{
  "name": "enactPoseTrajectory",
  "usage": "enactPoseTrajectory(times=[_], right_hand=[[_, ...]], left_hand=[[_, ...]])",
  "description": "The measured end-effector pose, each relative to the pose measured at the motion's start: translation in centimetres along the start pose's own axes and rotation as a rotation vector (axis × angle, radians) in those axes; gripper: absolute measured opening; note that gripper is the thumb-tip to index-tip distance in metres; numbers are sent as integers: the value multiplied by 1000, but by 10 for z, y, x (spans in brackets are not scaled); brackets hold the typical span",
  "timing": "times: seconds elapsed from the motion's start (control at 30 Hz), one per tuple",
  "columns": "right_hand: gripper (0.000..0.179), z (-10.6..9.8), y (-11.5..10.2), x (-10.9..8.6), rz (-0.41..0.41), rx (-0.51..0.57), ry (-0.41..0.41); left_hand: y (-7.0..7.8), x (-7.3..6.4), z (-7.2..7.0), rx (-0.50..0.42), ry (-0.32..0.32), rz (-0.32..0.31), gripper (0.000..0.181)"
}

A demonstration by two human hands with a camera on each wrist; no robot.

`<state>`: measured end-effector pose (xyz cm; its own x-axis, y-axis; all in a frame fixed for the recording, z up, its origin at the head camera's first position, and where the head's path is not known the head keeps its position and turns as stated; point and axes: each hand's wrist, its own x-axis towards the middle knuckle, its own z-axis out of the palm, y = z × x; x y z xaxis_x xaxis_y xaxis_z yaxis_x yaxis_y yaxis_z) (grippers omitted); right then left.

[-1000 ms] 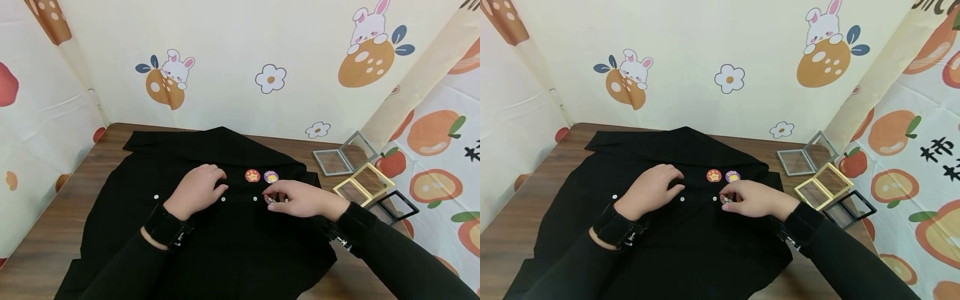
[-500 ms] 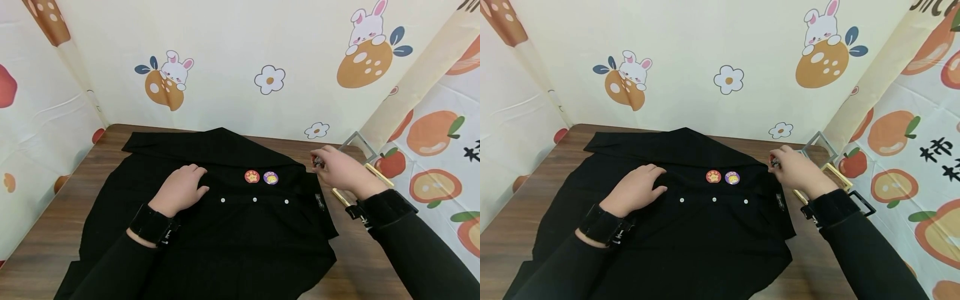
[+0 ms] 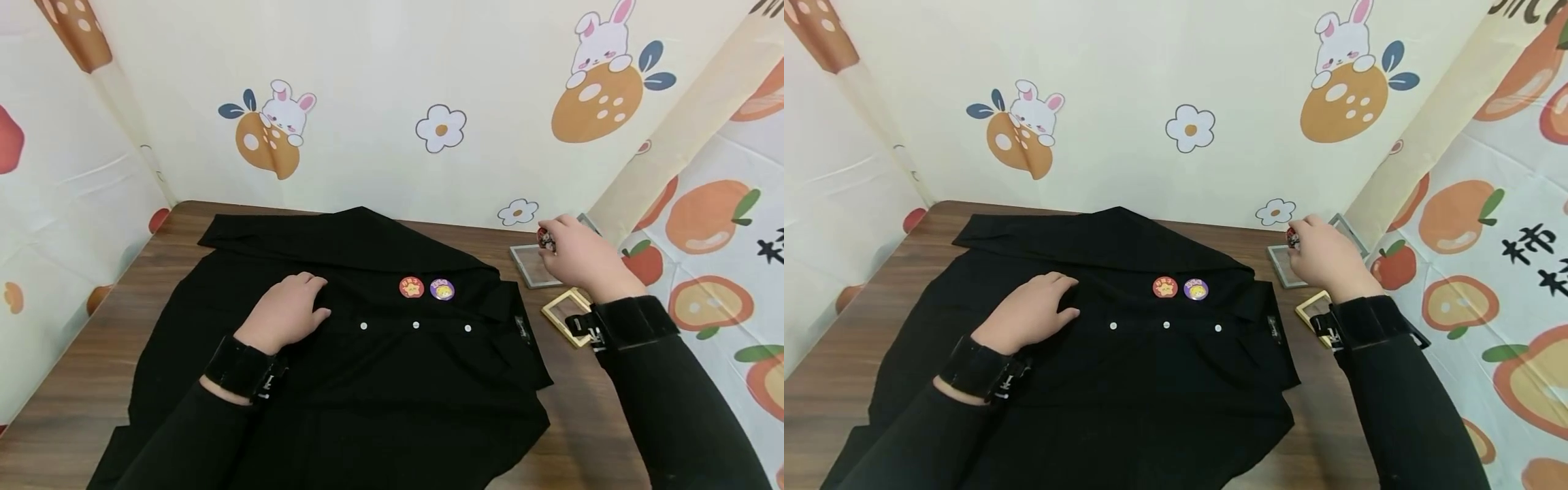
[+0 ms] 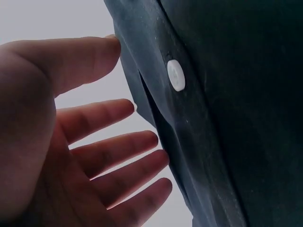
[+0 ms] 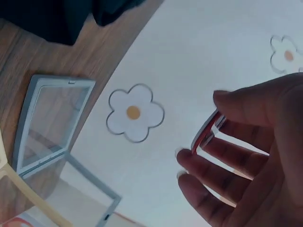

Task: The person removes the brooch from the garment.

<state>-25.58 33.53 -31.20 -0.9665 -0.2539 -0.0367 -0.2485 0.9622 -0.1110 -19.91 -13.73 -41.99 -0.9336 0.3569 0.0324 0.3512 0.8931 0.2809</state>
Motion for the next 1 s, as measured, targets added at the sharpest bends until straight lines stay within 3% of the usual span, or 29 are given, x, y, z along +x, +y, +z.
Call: enactPoseTrajectory(times=[0.37, 0.63, 0.9, 1.0], right_hand=[[52, 24, 33, 23, 123, -47, -33], [29, 54, 42, 38, 171, -84, -92], [5, 71, 53, 50, 223, 10, -200], [9, 79, 60, 54, 228, 38, -227]], left_hand=[[-5, 0, 4, -10, -42, -8, 52], [-4, -1, 6, -5, -58, -39, 52], [-3, -1, 8, 17, -73, -68, 53], [-3, 0, 9, 24, -65, -65, 52]])
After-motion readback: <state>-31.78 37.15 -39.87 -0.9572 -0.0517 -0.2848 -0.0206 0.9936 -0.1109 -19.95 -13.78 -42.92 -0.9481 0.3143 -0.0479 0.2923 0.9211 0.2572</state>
